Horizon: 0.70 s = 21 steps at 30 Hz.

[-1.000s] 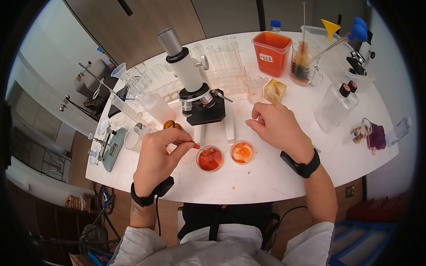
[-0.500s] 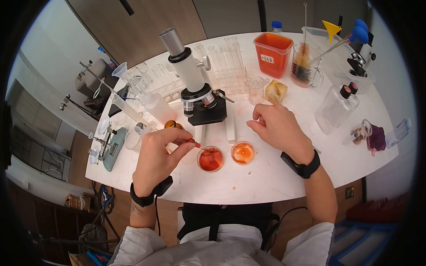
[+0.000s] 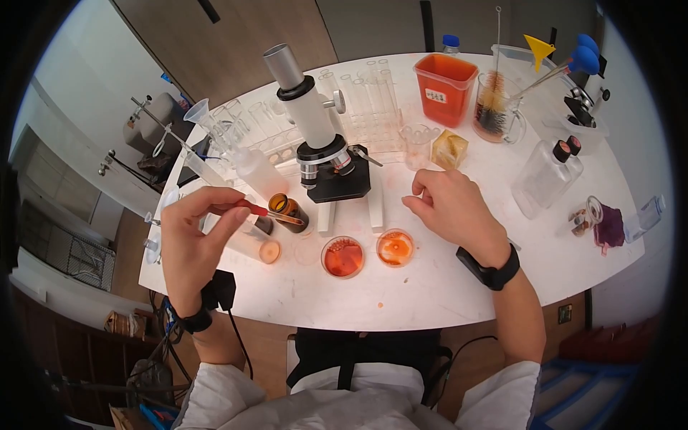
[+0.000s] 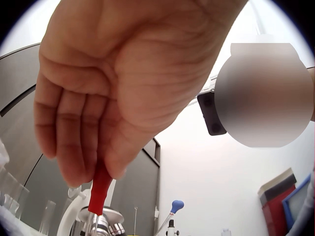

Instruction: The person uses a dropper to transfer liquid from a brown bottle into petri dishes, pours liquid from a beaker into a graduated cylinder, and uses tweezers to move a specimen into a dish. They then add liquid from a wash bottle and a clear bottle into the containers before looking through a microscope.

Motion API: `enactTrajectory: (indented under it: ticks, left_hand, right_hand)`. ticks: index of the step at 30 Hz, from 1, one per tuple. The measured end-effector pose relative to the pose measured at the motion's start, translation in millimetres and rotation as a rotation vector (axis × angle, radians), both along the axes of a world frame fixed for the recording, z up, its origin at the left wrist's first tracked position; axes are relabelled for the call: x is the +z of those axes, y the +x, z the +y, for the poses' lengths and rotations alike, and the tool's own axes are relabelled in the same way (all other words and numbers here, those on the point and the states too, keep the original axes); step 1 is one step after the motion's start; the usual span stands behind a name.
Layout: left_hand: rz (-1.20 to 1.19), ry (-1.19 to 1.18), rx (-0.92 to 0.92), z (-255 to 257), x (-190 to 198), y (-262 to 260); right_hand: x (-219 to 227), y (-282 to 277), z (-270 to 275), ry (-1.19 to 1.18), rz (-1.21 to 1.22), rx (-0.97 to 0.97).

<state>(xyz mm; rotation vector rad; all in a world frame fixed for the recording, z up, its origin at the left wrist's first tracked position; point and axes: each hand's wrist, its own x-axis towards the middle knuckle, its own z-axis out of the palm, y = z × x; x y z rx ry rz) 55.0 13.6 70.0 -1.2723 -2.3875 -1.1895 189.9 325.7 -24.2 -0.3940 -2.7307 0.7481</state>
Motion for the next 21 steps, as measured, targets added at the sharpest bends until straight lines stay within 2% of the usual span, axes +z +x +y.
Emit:
enactTrajectory:
  ticks: [6,21]
  left_hand:
    - [0.056,0.040,0.126,-7,15,-23]
    - [0.081,-0.086,0.171,4,0,-39]
  right_hand:
    - [0,-1,0,-0.015,-0.005,-0.003]
    - [-4,-1,3,0.002,0.010,0.007]
